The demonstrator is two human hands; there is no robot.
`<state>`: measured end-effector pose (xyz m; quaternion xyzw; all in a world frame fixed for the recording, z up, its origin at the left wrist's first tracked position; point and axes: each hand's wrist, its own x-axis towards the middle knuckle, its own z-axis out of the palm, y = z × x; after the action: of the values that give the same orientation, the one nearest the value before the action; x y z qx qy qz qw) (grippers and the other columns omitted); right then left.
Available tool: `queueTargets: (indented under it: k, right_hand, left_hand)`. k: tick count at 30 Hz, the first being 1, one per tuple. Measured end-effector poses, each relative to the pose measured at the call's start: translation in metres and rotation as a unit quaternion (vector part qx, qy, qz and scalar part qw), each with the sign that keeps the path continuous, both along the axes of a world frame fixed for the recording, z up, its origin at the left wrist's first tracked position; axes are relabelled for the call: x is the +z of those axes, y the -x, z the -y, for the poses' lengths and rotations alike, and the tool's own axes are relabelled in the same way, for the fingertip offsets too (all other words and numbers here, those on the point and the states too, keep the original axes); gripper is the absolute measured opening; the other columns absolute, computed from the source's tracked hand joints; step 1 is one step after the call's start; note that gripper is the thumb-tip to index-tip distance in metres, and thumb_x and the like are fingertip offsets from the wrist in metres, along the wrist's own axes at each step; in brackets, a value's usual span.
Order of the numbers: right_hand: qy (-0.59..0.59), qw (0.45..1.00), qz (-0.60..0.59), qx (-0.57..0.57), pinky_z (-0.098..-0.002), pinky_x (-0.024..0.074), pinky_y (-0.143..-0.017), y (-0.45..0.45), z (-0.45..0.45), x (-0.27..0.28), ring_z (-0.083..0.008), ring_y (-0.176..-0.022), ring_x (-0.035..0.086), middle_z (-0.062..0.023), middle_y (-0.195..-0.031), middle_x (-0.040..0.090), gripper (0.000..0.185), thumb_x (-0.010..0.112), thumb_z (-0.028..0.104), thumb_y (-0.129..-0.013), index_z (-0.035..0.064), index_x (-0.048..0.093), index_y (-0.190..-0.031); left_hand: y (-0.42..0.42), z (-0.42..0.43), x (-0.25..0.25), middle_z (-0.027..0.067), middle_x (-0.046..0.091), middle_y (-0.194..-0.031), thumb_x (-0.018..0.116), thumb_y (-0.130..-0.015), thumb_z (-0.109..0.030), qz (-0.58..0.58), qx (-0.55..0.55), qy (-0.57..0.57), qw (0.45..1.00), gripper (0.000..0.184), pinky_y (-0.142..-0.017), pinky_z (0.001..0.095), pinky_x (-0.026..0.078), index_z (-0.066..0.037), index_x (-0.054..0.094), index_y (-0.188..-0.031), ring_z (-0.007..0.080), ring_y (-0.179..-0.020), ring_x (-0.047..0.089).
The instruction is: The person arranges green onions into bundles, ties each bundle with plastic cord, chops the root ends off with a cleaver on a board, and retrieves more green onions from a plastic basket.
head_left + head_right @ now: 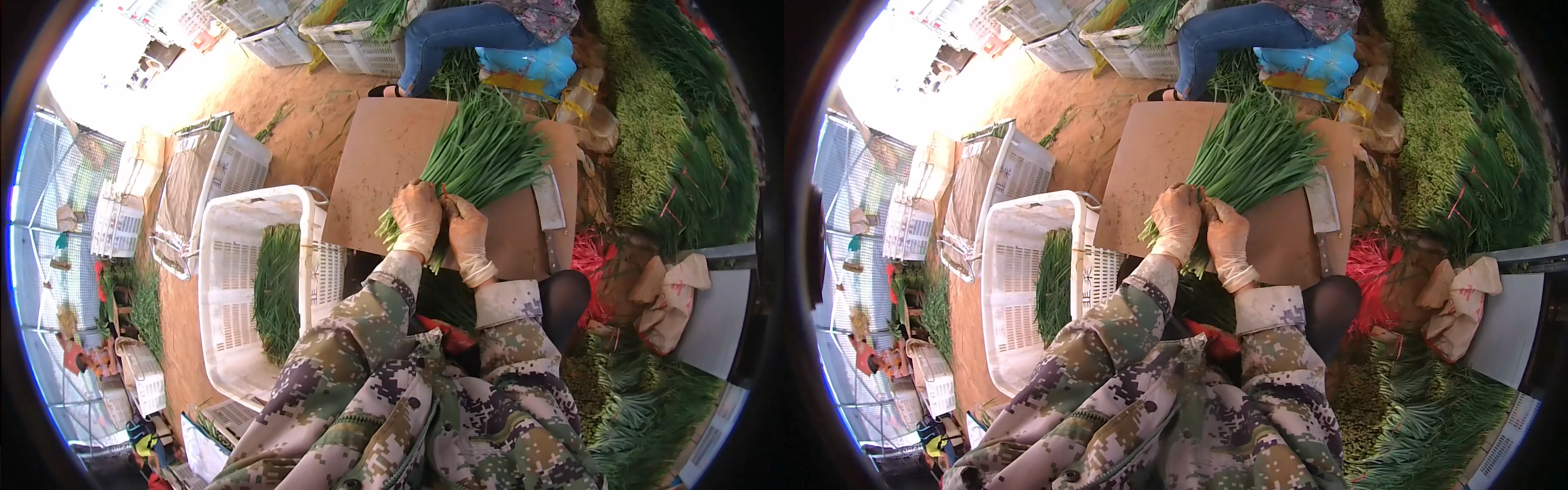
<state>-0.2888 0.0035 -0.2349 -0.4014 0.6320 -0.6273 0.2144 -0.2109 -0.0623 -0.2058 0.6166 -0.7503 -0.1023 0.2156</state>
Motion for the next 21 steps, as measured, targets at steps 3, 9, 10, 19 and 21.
queueTargets:
  k: [3, 9, 10, 19, 21]
  right_hand:
    - [-0.062, 0.994, 0.057, 0.065, -0.0274, 0.0496, -0.059, 0.004, -0.004, 0.017, -0.0098, -0.062, 0.059, -0.0075, -0.076, 0.069, 0.015, 0.064, 0.008, -0.094, -0.0031, 0.070, -0.101]
    - [-0.064, 0.988, -0.080, 0.113, -0.0338, 0.0513, -0.059, 0.006, 0.012, 0.027, -0.0246, -0.061, 0.065, -0.0146, -0.073, 0.068, 0.013, 0.064, 0.012, -0.091, 0.0029, 0.071, -0.095]
    - [-0.063, 0.988, -0.083, 0.116, -0.0338, 0.0513, -0.059, 0.008, 0.017, 0.027, -0.0246, -0.061, 0.065, -0.0146, -0.073, 0.068, 0.013, 0.064, 0.012, -0.091, 0.0029, 0.071, -0.095]
    - [-0.204, 0.965, -0.127, 0.104, -0.0416, 0.0526, -0.067, 0.015, 0.032, 0.002, -0.0347, -0.073, 0.068, -0.0168, -0.074, 0.068, 0.022, 0.062, 0.024, -0.091, 0.0050, 0.072, -0.092]
    - [-0.201, 0.959, -0.176, 0.091, -0.0447, 0.0524, -0.068, 0.012, 0.031, 0.004, -0.0371, -0.075, 0.067, -0.0173, -0.076, 0.068, 0.022, 0.063, 0.026, -0.090, 0.0058, 0.071, -0.089]
  left_hand:
    - [-0.011, -0.001, -0.015, 0.0134, 0.070, -0.095, 0.061, -0.088, -0.024, -0.047, -0.004, 0.042, 0.998, 0.022, -0.077, 0.0461, 0.052, -0.005, 0.073, -0.087, 0.0361, -0.087, 0.066]
    - [-0.017, -0.002, -0.031, 0.0119, 0.070, -0.100, 0.069, -0.080, -0.019, -0.123, -0.004, 0.042, 0.992, 0.016, -0.084, 0.0438, 0.051, -0.007, 0.074, -0.090, 0.0337, -0.095, 0.065]
    - [-0.017, -0.001, -0.031, 0.0119, 0.070, -0.100, 0.069, -0.080, -0.019, -0.126, 0.000, 0.043, 0.991, 0.016, -0.084, 0.0438, 0.051, -0.007, 0.074, -0.090, 0.0337, -0.095, 0.065]
    - [-0.027, 0.011, -0.030, 0.0183, 0.072, -0.081, 0.073, -0.083, -0.021, -0.297, 0.048, -0.067, 0.951, 0.022, -0.068, 0.0353, 0.054, -0.002, 0.076, -0.094, 0.0276, -0.072, 0.072]
    - [-0.031, 0.013, -0.031, 0.0184, 0.072, -0.081, 0.073, -0.083, -0.020, -0.308, 0.042, -0.082, 0.947, 0.022, -0.069, 0.0353, 0.054, -0.002, 0.076, -0.094, 0.0273, -0.073, 0.072]
